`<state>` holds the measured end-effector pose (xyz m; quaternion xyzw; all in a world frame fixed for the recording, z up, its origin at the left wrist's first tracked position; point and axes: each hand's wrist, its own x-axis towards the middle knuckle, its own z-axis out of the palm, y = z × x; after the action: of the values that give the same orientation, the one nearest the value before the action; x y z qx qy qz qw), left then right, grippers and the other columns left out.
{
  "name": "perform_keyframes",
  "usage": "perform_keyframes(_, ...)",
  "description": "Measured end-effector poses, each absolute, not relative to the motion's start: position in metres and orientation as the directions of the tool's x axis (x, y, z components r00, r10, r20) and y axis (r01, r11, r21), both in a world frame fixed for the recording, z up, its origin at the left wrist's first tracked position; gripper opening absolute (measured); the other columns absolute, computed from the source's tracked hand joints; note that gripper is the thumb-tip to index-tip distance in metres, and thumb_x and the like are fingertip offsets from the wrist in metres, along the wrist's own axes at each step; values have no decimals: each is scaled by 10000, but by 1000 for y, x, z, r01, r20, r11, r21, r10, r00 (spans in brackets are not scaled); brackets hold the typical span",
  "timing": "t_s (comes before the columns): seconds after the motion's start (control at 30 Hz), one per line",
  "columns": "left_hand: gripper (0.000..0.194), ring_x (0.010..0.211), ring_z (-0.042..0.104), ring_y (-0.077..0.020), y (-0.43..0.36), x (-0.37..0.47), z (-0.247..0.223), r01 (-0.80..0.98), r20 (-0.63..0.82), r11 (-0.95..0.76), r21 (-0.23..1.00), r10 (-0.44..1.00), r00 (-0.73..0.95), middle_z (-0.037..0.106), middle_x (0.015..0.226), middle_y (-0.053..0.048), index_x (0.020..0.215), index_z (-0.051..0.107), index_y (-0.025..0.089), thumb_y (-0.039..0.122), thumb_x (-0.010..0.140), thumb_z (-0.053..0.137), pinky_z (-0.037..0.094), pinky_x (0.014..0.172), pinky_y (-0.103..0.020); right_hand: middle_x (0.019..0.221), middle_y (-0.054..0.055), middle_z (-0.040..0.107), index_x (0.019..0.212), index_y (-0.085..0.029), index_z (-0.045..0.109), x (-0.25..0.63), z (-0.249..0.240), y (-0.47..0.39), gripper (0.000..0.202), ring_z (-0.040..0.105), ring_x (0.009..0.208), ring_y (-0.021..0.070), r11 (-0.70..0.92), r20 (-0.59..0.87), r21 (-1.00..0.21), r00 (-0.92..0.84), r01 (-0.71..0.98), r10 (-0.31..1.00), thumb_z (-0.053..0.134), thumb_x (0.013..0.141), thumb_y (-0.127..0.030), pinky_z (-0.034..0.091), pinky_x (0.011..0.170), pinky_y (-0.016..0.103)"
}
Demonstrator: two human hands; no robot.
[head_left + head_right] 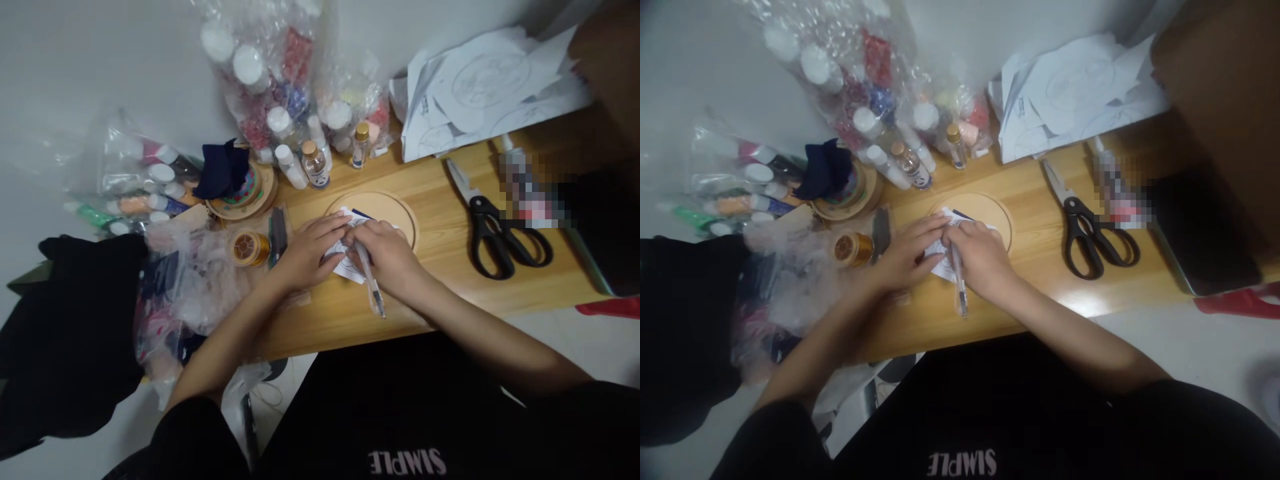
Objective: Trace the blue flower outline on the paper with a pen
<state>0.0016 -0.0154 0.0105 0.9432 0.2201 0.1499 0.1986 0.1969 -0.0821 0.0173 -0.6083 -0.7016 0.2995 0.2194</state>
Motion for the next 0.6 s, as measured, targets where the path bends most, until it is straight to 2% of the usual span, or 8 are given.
perform_keyframes(0.07, 371, 1415, 550, -306, -15, 0, 8, 347, 226, -827, 441, 477, 849, 611, 1447, -212, 1308, 612, 107, 294, 993, 550, 474, 1162, -499, 1056, 78, 707, 962, -238, 646, 197, 18, -82, 119, 574, 993, 263, 63, -77, -696, -161, 715, 984, 564, 876, -244, 360, 827, 379)
perform_keyframes(0.2, 488, 1392, 559, -352, -16, 0, 2, 318, 254, -839, 442, 457, 853, 597, 1443, -249, 1354, 570, 62, 346, 959, 597, 474, 1144, -521, 1037, 72, 712, 970, -240, 649, 196, 17, -83, 126, 591, 997, 267, 44, -79, -704, -140, 709, 987, 567, 877, -259, 375, 834, 388)
perform_keyframes(0.37, 521, 1388, 563, -349, -17, 1, -2, 313, 284, -841, 441, 461, 841, 605, 1451, -200, 1383, 542, 123, 364, 930, 630, 488, 1123, -516, 974, 64, 713, 939, -238, 640, 199, 12, -83, 132, 620, 942, 266, 57, -21, -753, -110, 656, 994, 600, 814, -253, 414, 830, 400)
perform_keyframes(0.53, 540, 1418, 534, -343, -17, 1, -4, 310, 268, -828, 467, 467, 842, 583, 1479, -189, 1405, 522, 144, 354, 919, 632, 460, 1151, -523, 795, -6, 676, 894, -240, 608, 206, 15, -84, 85, 597, 744, 172, 73, 54, -879, -54, 471, 997, 602, 813, -263, 447, 718, 318)
perform_keyframes(0.6, 526, 1416, 533, -345, -17, 0, -4, 310, 272, -828, 467, 468, 841, 577, 1487, -188, 1397, 528, 152, 371, 930, 633, 450, 1154, -531, 734, -39, 646, 913, -240, 614, 207, 17, -85, 90, 548, 623, 129, -7, -12, -924, -9, 383, 1000, 619, 825, -260, 424, 612, 274)
